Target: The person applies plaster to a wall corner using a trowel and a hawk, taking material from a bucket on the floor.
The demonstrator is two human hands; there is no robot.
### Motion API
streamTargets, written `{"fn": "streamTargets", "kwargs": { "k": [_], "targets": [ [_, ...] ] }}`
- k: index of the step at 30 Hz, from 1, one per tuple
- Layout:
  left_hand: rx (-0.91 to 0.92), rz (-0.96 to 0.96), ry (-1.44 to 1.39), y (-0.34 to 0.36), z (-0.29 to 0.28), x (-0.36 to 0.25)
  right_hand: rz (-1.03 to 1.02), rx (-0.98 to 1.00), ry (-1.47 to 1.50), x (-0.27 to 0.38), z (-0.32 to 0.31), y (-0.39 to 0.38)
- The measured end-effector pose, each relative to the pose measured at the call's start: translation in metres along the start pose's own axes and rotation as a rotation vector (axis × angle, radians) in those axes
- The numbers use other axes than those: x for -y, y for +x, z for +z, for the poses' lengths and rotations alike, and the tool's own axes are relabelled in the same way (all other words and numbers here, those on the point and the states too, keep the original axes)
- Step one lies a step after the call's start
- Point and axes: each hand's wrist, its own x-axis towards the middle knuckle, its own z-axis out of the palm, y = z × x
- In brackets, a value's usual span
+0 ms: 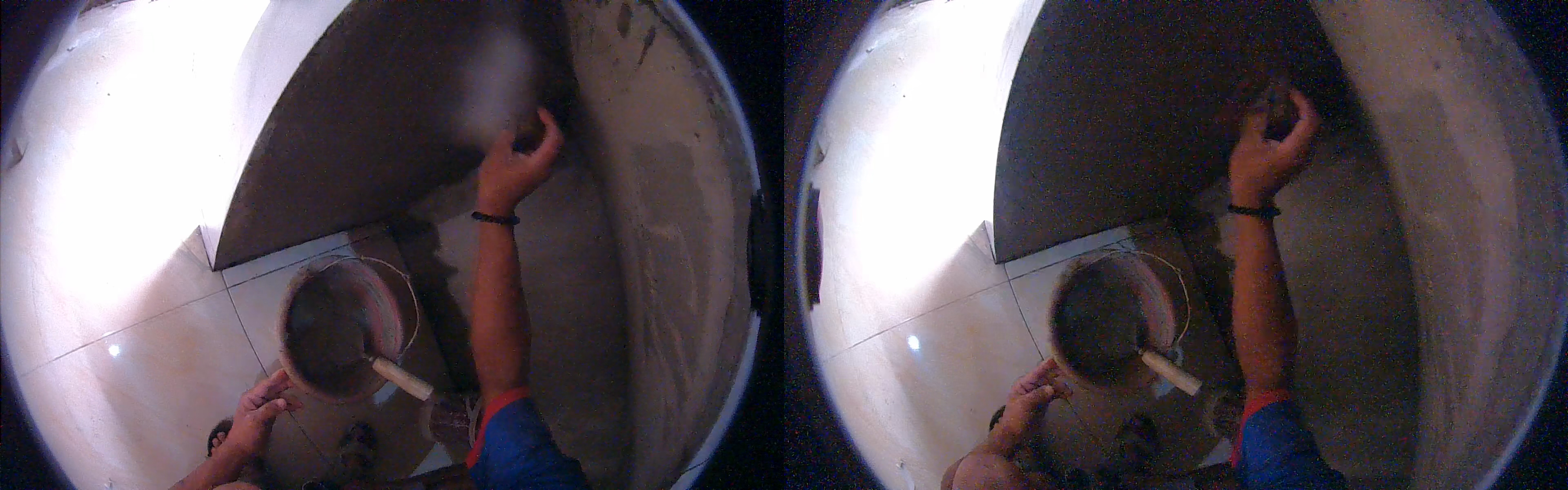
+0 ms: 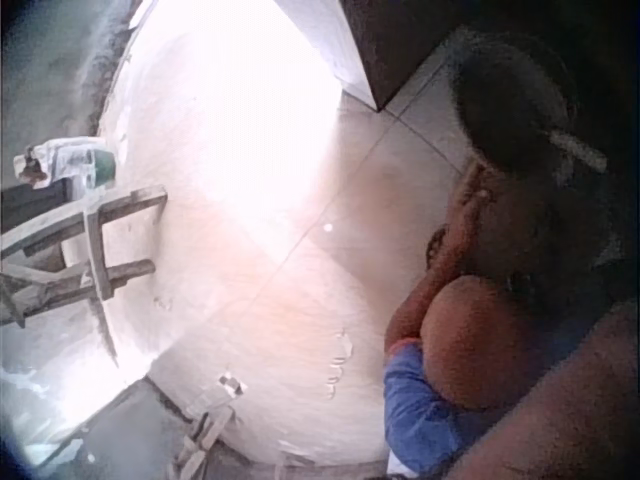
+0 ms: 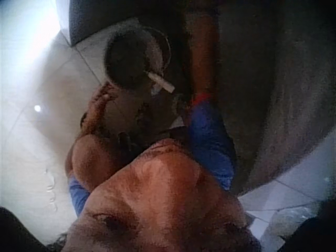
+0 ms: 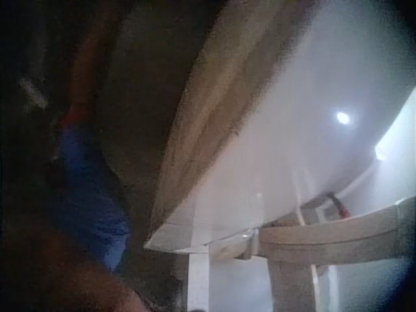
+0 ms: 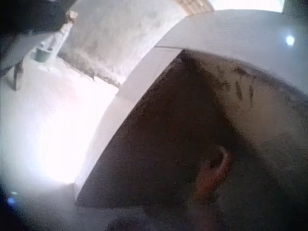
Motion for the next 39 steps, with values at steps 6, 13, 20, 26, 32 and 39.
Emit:
{"fn": "streamTargets", "kwargs": {
  "k": [6, 13, 20, 26, 32, 39],
  "targets": [
    [-0.040, -0.009, 0.058, 0.002, -0.006, 0.005, 0.302, 0.090, 0.279, -0.111, 0.005, -0.005],
    [-0.031, 0.020, 0.037, 0.005, -0.010, 0.008, 0.412, 0.174, 0.319, -0.198, -0.001, -0.032],
    [-0.064, 0.006, 0.067, 0.010, -0.012, 0.007, 0.256, 0.234, 0.252, -0.271, -0.002, -0.040],
    [-0.100, -0.050, 0.109, 0.006, -0.007, 0.005, 0.187, 0.290, -0.126, -0.261, 0.004, -0.123],
    [-0.057, -0.047, 0.106, 0.001, -0.004, 0.000, 0.842, 0.309, 0.267, -0.203, -0.014, -0.160],
    [-0.032, -0.041, 0.031, 0.004, 0.000, -0.002, 0.949, 0.296, 0.422, -0.188, -0.051, -0.030]
  ]
}}
